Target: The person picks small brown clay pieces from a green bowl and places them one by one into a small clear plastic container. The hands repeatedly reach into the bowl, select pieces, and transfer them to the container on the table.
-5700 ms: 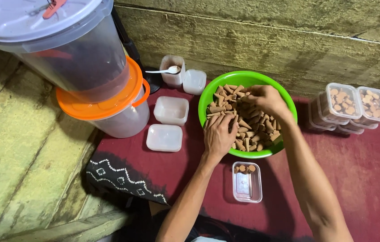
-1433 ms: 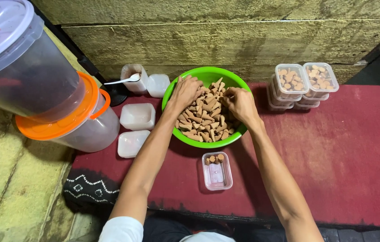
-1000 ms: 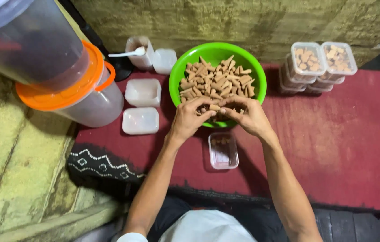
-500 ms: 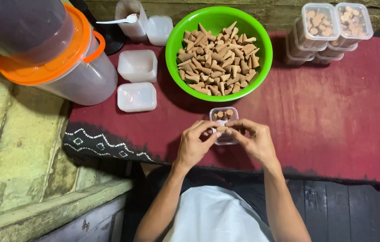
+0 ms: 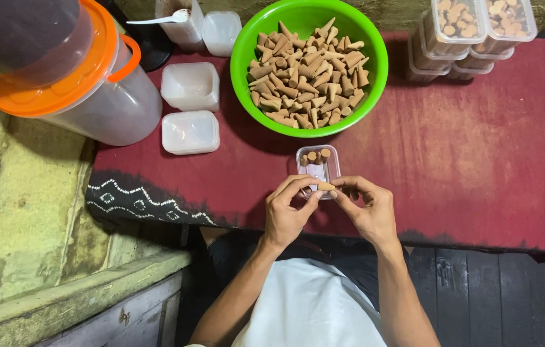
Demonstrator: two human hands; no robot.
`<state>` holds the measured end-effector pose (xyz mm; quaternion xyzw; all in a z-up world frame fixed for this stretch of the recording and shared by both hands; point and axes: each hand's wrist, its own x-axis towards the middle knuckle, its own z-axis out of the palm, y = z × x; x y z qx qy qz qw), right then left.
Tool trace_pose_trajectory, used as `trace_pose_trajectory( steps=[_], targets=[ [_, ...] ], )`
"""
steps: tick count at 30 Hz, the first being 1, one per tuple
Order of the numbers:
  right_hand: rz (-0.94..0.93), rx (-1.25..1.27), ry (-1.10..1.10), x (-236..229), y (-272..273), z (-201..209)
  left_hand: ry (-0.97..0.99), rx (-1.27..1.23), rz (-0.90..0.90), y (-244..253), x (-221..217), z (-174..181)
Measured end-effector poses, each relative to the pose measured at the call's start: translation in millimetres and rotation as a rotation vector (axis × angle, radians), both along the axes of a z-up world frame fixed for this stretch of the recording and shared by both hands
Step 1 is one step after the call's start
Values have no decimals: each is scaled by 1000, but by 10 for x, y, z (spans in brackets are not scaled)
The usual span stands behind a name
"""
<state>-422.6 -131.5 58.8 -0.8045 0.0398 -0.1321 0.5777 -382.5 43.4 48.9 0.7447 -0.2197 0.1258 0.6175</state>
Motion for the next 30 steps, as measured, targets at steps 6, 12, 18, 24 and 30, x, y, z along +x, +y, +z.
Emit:
trace_pose_trajectory(
  steps=[6, 12, 18, 24, 30],
  targets=[
    [16, -68, -19, 37, -6, 54, -86, -1, -10, -49, 76, 67],
    [31, -28, -45, 111, 24, 133, -98, 5, 5, -50, 174, 64],
    [-23, -156, -96, 149, -49, -72, -58, 44, -56, -67, 270, 58],
    [-54, -329, -209, 234, -140, -141, -144, 131, -83, -141, 509, -163],
    [-119, -401, -216, 286, -176, -246, -352, 393, -97, -194, 635, -367]
  ],
)
